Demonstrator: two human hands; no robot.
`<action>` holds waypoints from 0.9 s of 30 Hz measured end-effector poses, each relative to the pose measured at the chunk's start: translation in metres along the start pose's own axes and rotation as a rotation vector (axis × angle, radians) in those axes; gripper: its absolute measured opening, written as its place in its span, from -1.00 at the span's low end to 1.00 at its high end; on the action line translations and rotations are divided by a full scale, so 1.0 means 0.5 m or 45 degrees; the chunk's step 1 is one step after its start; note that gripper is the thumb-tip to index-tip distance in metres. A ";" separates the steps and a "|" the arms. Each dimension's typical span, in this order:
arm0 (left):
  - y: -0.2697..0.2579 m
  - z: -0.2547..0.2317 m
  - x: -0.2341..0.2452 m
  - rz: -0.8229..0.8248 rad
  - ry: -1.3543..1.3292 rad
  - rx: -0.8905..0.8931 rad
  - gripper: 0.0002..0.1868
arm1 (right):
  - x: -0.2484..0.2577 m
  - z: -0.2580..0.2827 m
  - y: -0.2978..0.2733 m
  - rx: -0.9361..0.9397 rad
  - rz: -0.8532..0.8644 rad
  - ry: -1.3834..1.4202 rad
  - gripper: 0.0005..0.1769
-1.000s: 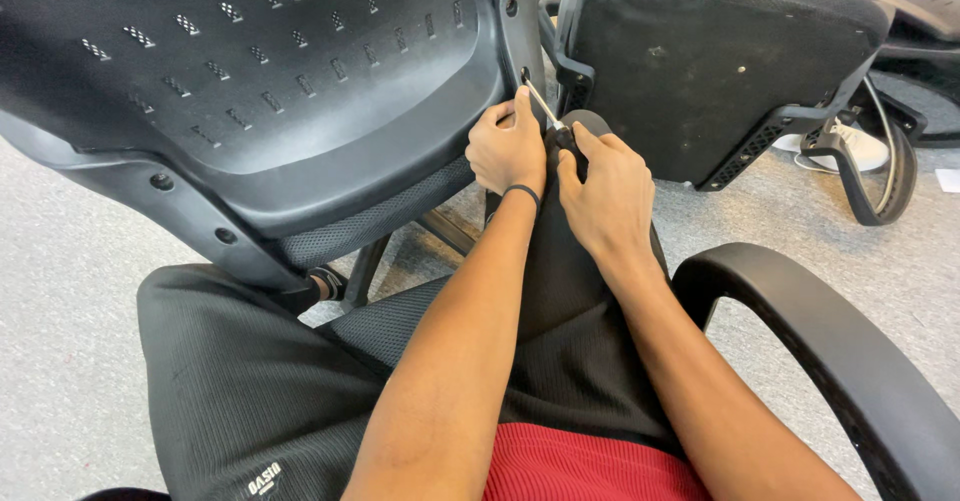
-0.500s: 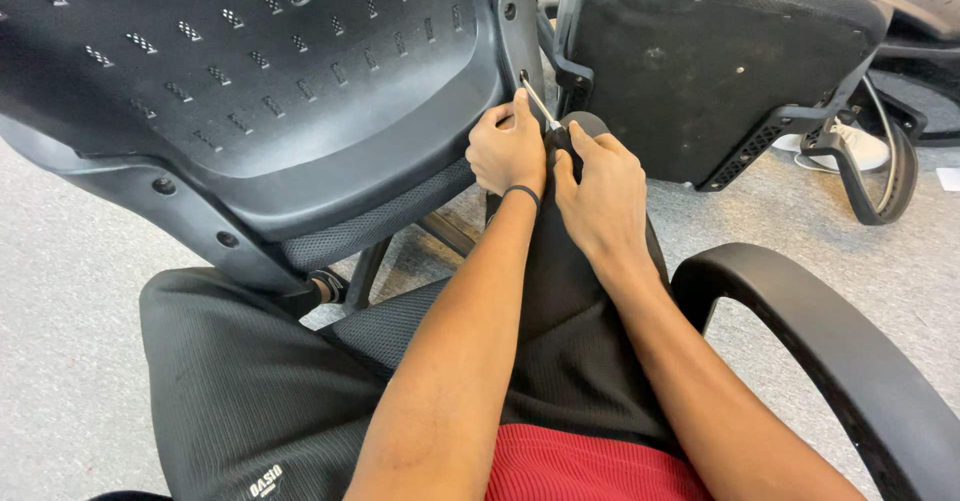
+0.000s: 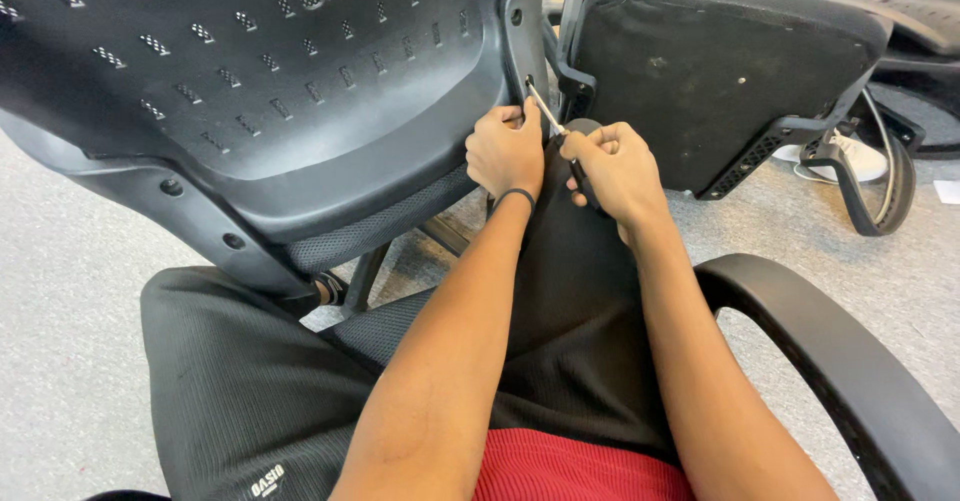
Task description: The person uses a screwdriver to tighten screws on the underside of a black plastic chair seat, securing it to the chair frame. The person works on multiple screw locations around the seat perimeter.
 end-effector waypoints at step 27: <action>-0.060 0.022 0.081 0.069 0.088 -0.216 -0.71 | -0.006 0.134 -0.234 0.747 -0.502 -0.868 -0.54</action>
Point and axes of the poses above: each hand's wrist, its own y-axis towards the middle knuckle, its own x-axis out of the back of the hand, z = x × y, the point moved 10 cm from there along y, towards the middle knuckle, and after that the axes turned 8 degrees about z, right-handed, at the moved point
